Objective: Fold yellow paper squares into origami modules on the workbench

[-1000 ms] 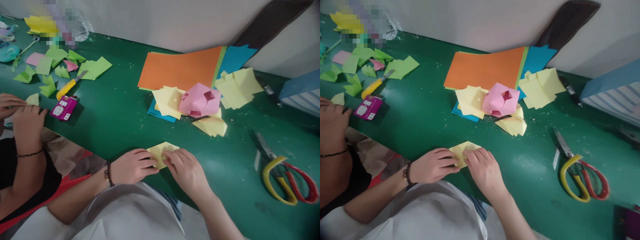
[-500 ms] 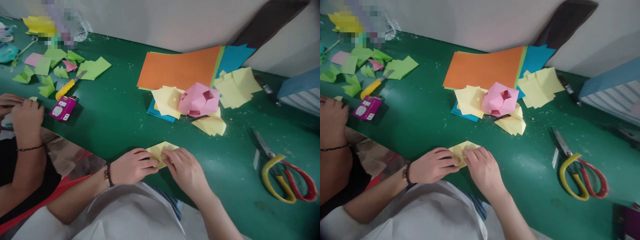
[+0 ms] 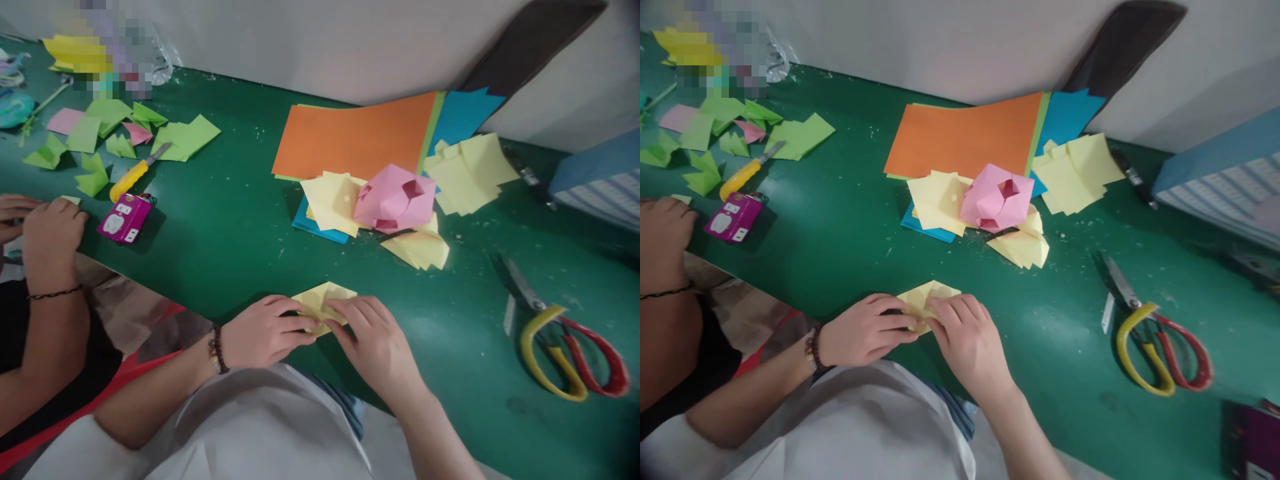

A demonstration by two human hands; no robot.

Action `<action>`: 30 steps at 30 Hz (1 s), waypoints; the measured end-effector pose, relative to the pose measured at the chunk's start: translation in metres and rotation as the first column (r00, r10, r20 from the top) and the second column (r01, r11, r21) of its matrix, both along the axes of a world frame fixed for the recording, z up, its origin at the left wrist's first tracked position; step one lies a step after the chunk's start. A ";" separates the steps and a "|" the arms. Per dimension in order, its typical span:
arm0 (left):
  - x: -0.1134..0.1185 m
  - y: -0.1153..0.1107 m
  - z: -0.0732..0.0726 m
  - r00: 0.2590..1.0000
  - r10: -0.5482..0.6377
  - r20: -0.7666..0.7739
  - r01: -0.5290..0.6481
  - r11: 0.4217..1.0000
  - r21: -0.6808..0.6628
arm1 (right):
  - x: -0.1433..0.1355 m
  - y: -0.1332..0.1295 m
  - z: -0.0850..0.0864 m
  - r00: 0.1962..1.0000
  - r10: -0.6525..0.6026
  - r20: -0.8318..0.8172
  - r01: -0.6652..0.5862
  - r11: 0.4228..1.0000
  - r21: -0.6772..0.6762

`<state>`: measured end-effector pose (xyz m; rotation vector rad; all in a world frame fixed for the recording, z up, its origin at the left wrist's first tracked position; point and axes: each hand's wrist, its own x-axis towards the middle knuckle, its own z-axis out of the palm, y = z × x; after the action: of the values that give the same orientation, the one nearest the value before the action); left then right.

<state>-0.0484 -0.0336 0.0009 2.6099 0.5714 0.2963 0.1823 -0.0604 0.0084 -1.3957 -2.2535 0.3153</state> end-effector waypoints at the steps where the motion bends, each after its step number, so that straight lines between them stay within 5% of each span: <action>1: 0.000 0.000 0.000 1.000 -0.001 -0.002 0.001 1.000 0.003 | 0.000 -0.005 0.003 0.999 -0.027 -0.045 0.027 1.000 0.001; 3: -0.001 0.000 -0.001 1.000 -0.011 -0.010 0.011 1.000 0.012 | -0.002 -0.021 0.009 0.984 -0.103 -0.143 0.094 0.993 -0.066; 7: -0.001 0.000 -0.001 1.000 -0.015 -0.021 0.016 1.000 0.025 | -0.014 -0.057 0.010 0.942 -0.217 -0.254 0.088 0.895 -0.438; 10: -0.001 0.000 0.000 0.999 -0.015 -0.034 0.015 1.000 0.022 | -0.023 -0.073 0.003 0.914 -0.275 -0.299 0.084 0.848 -0.524; 19: 0.000 0.000 0.002 0.998 -0.015 -0.057 0.015 1.000 0.004 | -0.029 -0.080 -0.001 0.892 -0.331 -0.309 0.088 0.795 -0.600; 30: -0.002 0.001 0.001 0.999 -0.023 -0.046 0.023 1.000 0.000 | 0.004 -0.064 0.001 0.847 -0.507 -0.159 0.393 0.799 -0.454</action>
<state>-0.0507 -0.0325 0.0018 2.6275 0.5568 0.2302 0.1858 -0.1247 0.0091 -1.9189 -1.6097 0.7914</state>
